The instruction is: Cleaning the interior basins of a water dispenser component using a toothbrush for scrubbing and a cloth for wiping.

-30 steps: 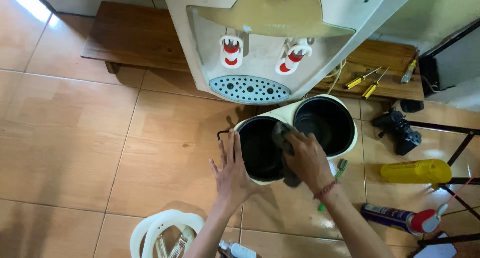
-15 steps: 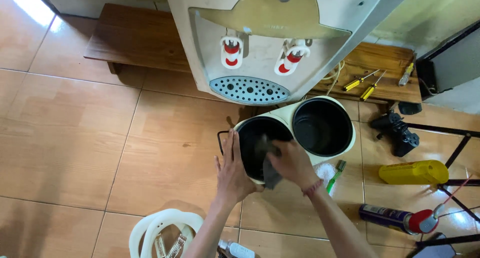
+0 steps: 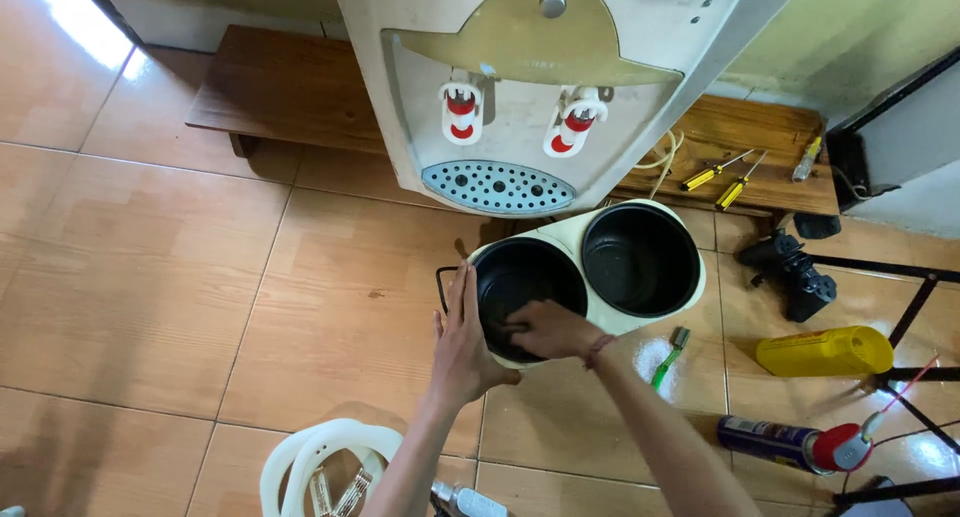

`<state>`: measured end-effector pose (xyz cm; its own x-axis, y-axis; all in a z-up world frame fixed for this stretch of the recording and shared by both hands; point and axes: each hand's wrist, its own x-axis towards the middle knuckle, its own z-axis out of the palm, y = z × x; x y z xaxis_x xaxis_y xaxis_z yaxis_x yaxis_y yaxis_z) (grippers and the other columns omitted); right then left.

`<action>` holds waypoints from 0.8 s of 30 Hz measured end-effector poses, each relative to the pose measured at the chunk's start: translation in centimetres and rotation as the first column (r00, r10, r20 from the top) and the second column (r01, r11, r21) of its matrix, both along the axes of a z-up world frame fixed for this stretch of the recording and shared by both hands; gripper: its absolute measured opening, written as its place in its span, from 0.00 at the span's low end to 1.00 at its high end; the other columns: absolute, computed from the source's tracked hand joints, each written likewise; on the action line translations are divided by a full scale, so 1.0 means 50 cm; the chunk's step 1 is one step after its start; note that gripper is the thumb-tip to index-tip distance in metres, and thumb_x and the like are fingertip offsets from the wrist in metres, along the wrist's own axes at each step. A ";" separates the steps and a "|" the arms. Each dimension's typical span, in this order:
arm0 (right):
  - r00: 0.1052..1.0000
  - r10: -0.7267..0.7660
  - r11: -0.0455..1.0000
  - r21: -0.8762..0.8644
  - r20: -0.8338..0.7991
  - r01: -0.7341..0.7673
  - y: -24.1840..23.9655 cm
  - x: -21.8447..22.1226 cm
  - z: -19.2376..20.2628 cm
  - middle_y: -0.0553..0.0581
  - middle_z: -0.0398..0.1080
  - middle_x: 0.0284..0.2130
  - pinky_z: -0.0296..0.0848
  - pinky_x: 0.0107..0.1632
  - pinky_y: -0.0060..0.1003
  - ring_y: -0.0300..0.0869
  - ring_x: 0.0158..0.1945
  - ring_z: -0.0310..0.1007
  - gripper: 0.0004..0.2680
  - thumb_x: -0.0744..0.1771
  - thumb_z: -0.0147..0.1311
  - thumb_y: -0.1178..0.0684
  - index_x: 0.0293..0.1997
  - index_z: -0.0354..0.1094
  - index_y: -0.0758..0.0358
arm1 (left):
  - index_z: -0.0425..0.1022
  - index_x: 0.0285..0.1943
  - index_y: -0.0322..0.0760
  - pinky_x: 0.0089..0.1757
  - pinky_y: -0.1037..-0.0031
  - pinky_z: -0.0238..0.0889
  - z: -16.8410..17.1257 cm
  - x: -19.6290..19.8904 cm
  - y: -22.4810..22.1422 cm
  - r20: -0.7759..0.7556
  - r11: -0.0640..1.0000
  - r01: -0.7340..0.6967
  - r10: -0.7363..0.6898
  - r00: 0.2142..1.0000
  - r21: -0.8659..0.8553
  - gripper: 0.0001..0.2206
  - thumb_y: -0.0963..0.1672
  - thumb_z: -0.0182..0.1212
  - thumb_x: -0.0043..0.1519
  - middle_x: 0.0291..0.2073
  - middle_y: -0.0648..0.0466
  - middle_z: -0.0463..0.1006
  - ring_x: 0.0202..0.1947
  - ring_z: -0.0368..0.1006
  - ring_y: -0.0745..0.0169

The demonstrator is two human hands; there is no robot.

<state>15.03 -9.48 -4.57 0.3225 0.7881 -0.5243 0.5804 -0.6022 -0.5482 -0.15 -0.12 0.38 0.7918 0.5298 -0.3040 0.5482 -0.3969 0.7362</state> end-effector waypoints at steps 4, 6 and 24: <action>0.989 0.071 0.997 0.005 0.132 -0.073 -0.006 0.051 0.050 0.61 0.80 0.40 0.74 0.51 0.53 0.60 0.48 0.78 0.12 0.62 0.52 0.48 0.44 0.80 0.57 | 0.28 0.82 0.43 0.67 0.34 0.34 -0.021 -0.002 0.000 -0.016 1.000 -0.008 0.008 1.000 -0.007 0.71 0.43 0.81 0.30 0.80 0.50 0.31 0.78 0.32 0.35; 0.950 -0.079 0.978 0.210 0.303 0.015 0.008 0.064 0.098 0.65 0.79 0.31 0.77 0.43 0.55 0.65 0.37 0.78 0.10 0.62 0.52 0.53 0.41 0.80 0.59 | 0.29 0.82 0.43 0.67 0.35 0.35 -0.032 0.005 0.002 0.003 1.000 -0.010 0.010 1.000 0.009 0.70 0.44 0.81 0.29 0.80 0.51 0.32 0.78 0.33 0.35; 0.892 0.006 0.919 0.354 -0.452 0.173 -0.088 -0.006 0.165 0.57 0.73 0.25 0.77 0.37 0.43 0.47 0.33 0.75 0.16 0.66 0.43 0.43 0.28 0.75 0.61 | 0.27 0.82 0.47 0.67 0.34 0.33 -0.022 -0.014 -0.012 0.010 0.998 0.013 -0.014 1.000 0.057 0.67 0.44 0.80 0.37 0.80 0.52 0.33 0.78 0.34 0.37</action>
<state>14.75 -13.89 3.67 0.2055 0.9327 -0.2963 0.1849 -0.3343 -0.9242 -0.84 -0.73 -0.74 0.8019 0.5352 -0.2655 0.5350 -0.4455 0.7179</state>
